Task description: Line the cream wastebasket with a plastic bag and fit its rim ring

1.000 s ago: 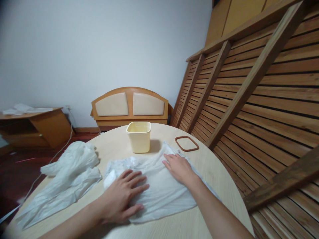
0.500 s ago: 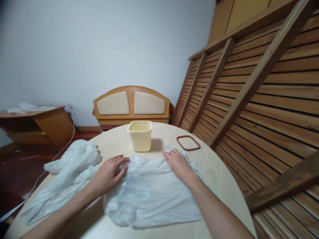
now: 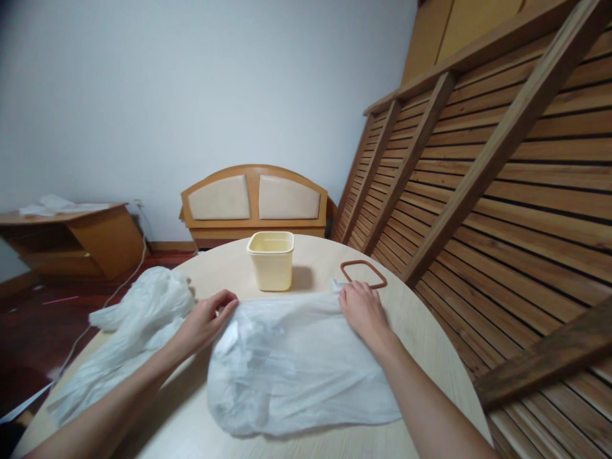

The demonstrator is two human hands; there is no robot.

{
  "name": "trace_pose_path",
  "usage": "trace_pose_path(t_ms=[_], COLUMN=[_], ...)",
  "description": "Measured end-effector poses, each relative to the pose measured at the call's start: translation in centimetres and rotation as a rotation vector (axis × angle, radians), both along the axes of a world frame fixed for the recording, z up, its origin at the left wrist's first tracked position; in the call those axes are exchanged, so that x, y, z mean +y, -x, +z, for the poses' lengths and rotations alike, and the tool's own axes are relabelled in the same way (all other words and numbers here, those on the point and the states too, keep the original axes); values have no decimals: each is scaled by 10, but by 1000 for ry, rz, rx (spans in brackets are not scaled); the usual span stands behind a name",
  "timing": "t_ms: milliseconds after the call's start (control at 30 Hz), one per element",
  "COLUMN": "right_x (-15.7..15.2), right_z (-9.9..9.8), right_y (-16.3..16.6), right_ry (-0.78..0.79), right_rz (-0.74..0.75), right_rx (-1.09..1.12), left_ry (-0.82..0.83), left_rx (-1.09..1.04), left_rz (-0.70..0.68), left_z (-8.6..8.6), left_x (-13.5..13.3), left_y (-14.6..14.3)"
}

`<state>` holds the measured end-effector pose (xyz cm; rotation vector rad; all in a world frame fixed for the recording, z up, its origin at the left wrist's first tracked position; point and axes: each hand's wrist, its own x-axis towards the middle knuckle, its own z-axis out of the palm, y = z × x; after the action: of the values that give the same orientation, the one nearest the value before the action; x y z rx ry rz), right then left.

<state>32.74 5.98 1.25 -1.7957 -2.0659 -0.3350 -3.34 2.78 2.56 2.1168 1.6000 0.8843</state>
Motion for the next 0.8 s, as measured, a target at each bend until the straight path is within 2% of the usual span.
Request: trace_pose_path(t_ms=[100,167,300,400,467,533,700,800], right_x=[-1,-4,-19,-32,-36,-36,-29,-31], right_z=[-4,-3,1,4,5,5,7,13], right_y=[6,17,44,60,66,70,68,62], right_ry=[5,26,226,361,378,315,38,-63], right_rz=[50,176,484,589,625,652,666,733], right_rx=[-12,33,213,289,322,339,385,396], left_ry=[7,34,138,211,215,190,40,0], left_rx=[-104,-130,-116,-121,-117,-98,-92,-118], left_rz=[-45,-88,-218,-313,-337,-320,-231,-317], left_z=[-3,-4,0,0,-1,-3,-1,5], left_x=[1,0,-4,-7,-8,-9,-11,-16], left_y=[-6,-9,-15,-19,-22,-24,-26,-25])
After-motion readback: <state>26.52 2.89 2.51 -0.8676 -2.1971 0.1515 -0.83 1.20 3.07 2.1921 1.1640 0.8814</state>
